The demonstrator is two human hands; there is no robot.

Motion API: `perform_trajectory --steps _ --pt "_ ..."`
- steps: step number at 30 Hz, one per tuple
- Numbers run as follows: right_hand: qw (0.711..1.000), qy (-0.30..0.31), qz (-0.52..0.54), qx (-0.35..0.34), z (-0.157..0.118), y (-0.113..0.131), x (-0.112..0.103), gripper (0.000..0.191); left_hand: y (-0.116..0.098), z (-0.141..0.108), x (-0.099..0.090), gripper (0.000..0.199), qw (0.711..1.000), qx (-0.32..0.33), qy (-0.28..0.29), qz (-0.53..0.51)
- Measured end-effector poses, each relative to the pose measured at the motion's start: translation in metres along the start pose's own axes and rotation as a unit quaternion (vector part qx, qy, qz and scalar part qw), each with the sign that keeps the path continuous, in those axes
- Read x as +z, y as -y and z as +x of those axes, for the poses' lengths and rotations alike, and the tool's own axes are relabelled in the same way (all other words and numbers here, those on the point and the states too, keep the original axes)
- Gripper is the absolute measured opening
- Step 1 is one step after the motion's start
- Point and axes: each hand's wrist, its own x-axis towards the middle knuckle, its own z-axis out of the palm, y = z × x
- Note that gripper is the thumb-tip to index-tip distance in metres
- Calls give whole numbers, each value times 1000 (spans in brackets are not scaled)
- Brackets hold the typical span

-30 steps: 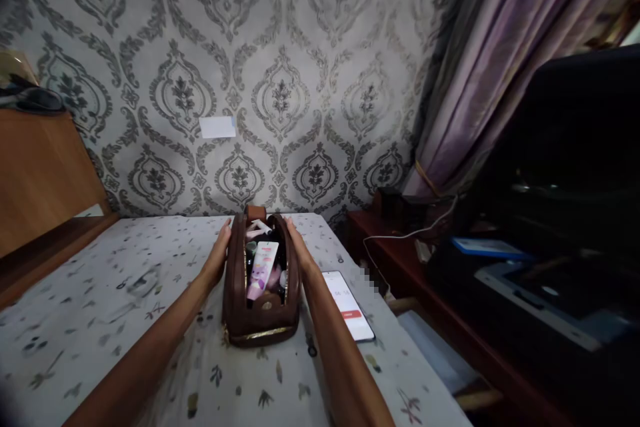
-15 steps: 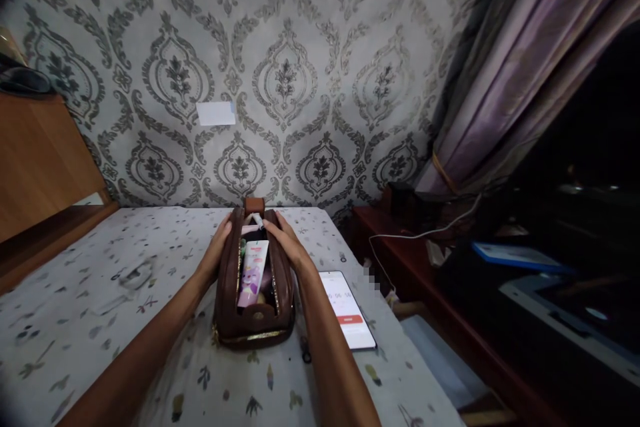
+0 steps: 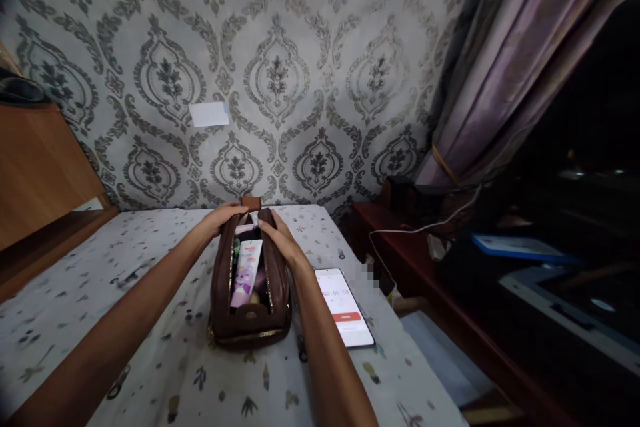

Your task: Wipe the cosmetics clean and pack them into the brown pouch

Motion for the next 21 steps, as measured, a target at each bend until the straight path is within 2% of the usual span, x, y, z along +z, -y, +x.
perform_trajectory --steps 4,6,9,11,16,21 --pt "1000 -1 -2 6 0 0 0 84 -7 5 -1 42 998 -39 4 49" --pt "1000 1 0 6 0 -1 -1 86 -10 5 -2 44 997 -39 6 73" --pt "1000 2 6 5 1 -2 -1 81 -15 4 -5 60 994 0 6 107" --pt "1000 1 7 4 2 -3 -1 79 -20 4 -6 64 990 44 13 135" --pt "1000 -4 7 -2 3 -5 0 79 -39 10 -5 40 965 129 106 204" --pt "1000 -2 6 4 2 -5 -1 79 -45 16 -4 39 942 153 170 244"
